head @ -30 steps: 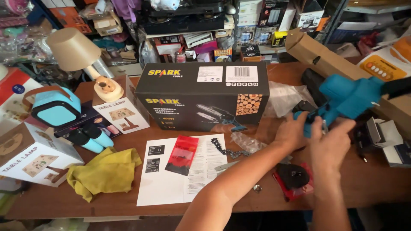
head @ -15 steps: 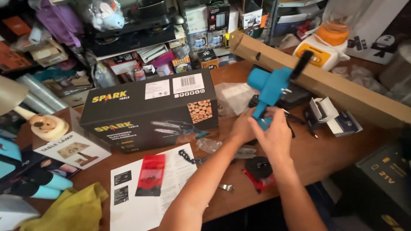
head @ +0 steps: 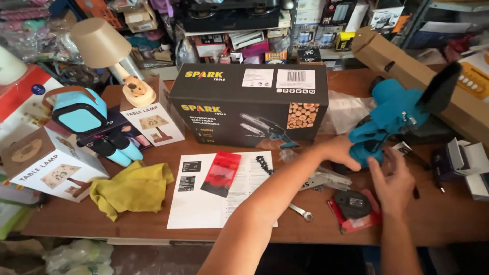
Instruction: Unboxing and assembling a mini electric chainsaw by attaching the guide bar and chain
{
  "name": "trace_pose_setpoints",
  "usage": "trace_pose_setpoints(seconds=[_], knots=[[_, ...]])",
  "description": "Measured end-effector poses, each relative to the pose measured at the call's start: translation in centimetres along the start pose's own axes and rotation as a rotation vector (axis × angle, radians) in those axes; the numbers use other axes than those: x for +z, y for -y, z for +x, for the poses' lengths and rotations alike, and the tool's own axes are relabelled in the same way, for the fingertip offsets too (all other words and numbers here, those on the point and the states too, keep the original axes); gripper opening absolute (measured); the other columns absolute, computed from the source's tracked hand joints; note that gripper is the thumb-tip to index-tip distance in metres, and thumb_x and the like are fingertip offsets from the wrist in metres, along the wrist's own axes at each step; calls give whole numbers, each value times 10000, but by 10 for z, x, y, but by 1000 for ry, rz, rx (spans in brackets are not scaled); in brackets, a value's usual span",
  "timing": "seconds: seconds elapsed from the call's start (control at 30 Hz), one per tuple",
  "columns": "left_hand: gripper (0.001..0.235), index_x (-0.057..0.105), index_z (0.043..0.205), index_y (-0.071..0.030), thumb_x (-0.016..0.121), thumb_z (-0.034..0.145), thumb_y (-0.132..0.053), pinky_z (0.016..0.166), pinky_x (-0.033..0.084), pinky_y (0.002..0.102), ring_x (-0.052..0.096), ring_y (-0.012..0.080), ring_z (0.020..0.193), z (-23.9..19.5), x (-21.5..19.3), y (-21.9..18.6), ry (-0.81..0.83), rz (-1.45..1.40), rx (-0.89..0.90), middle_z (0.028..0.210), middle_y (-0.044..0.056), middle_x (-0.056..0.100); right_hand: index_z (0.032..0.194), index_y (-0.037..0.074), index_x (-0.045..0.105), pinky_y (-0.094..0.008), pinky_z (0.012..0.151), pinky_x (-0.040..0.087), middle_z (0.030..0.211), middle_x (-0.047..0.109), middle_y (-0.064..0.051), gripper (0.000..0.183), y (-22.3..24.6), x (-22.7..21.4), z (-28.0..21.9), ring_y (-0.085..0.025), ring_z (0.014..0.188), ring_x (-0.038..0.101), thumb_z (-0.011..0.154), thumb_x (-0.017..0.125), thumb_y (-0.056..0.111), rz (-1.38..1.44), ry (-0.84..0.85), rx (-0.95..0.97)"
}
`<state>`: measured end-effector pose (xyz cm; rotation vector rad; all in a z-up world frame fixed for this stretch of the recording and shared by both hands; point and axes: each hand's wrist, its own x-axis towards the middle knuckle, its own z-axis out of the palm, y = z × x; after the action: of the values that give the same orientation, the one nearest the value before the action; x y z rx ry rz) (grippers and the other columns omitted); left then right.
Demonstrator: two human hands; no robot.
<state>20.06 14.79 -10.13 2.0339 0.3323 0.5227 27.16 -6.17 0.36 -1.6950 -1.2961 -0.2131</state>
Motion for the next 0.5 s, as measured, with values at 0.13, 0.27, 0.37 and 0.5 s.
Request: trace_pose_setpoints(seconds=[0.13,0.27,0.37,0.5], knots=[[1195,418,1573,-38,983,629,-506,1221,401,602,470,473,1423,-6,-12,-13,100,-21,69,1546,276,490,1379,16,685,-537,983,515,1251,716,-228,496,-30,11,-9,-441,1172,649,989,808,297,68,53,32],[853,539,1355,-128,778,604,-457,890,519,479,614,430,1180,-41,-37,-118,-3,337,59,1346,230,614,1472,28,656,-337,799,460,802,582,-63,533,-15,2,-6,-170,775,565,1002,740,264,93,128,104],[982,477,1449,-152,789,614,-564,1061,460,528,597,425,1279,-41,-20,-79,-96,455,112,1402,214,620,1409,46,690,-406,886,505,1019,670,-135,539,-29,9,-10,-292,962,635,930,821,254,91,60,-4],[1051,438,1543,-160,798,672,-623,1143,441,554,598,438,1309,-35,-20,-48,-96,536,154,1427,215,619,1257,93,758,-451,945,556,1137,738,-160,507,-25,7,-7,-379,1094,702,807,934,247,132,-43,-117]])
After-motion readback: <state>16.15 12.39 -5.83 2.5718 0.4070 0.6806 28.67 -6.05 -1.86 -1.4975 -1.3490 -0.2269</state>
